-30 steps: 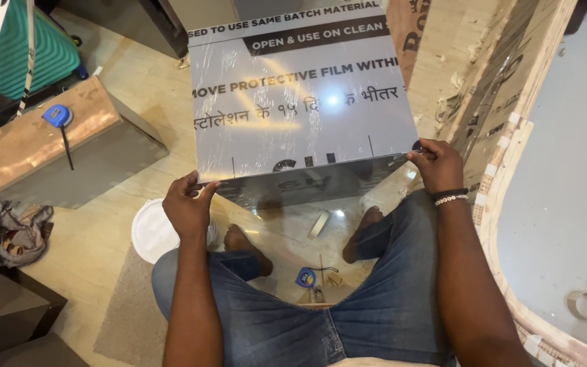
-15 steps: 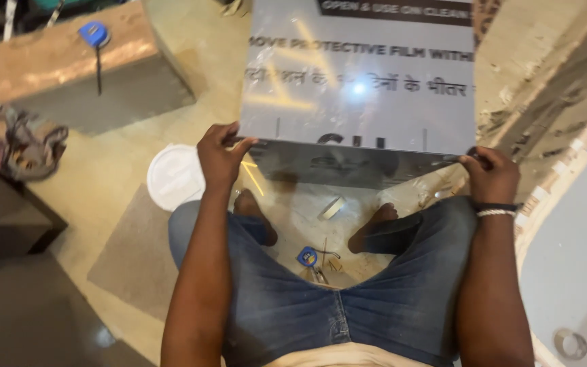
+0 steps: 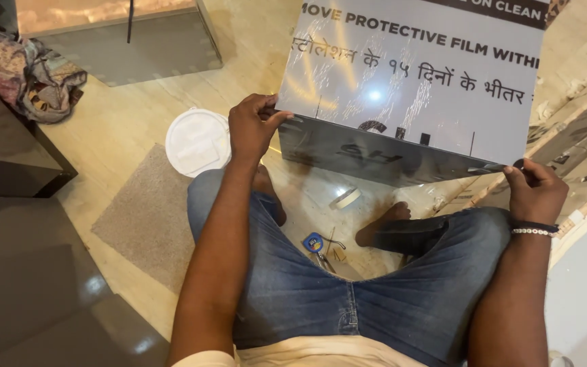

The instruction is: The person applies tape to the edges of a protective panel and then adheres the panel to a wooden furniture component by hand.

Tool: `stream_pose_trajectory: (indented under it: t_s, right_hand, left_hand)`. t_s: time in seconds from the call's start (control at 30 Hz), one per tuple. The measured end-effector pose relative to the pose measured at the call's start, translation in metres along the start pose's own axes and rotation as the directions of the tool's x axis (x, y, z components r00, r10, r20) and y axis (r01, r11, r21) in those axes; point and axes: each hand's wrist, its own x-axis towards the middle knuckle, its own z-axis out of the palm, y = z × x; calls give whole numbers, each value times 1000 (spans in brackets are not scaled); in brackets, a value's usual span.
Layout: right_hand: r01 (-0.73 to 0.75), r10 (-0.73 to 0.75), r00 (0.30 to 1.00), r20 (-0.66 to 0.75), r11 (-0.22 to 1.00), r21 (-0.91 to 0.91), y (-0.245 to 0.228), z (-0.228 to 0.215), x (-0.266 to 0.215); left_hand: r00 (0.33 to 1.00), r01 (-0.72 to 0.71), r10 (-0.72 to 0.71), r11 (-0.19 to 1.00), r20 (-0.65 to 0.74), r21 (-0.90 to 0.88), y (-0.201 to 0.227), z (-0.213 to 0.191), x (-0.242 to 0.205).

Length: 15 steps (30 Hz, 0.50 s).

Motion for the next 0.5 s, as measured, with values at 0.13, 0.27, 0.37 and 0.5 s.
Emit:
stream_pose_trajectory:
  t_s: [0.13,0.27,0.37,0.5]
  right_hand:
    - [-21,22,1000,-8,999,49,3,0,0]
    - [-18,18,1000,0,1000,21,2,-1,-1]
    - [-25,24,1000,16,999,46,-1,-1,-1]
    - [-22,20,999,30,996,89,-3,-1,-1]
  left_hand:
    - [999,-38,38,999,8,25,-1,-2,1]
    - [999,-46,46,998,11,41,-1,-3,0]
    - [998,-59,59,997,15,52,0,-3,-1]
    - [998,-65,64,994,7,88,4,-3,-2]
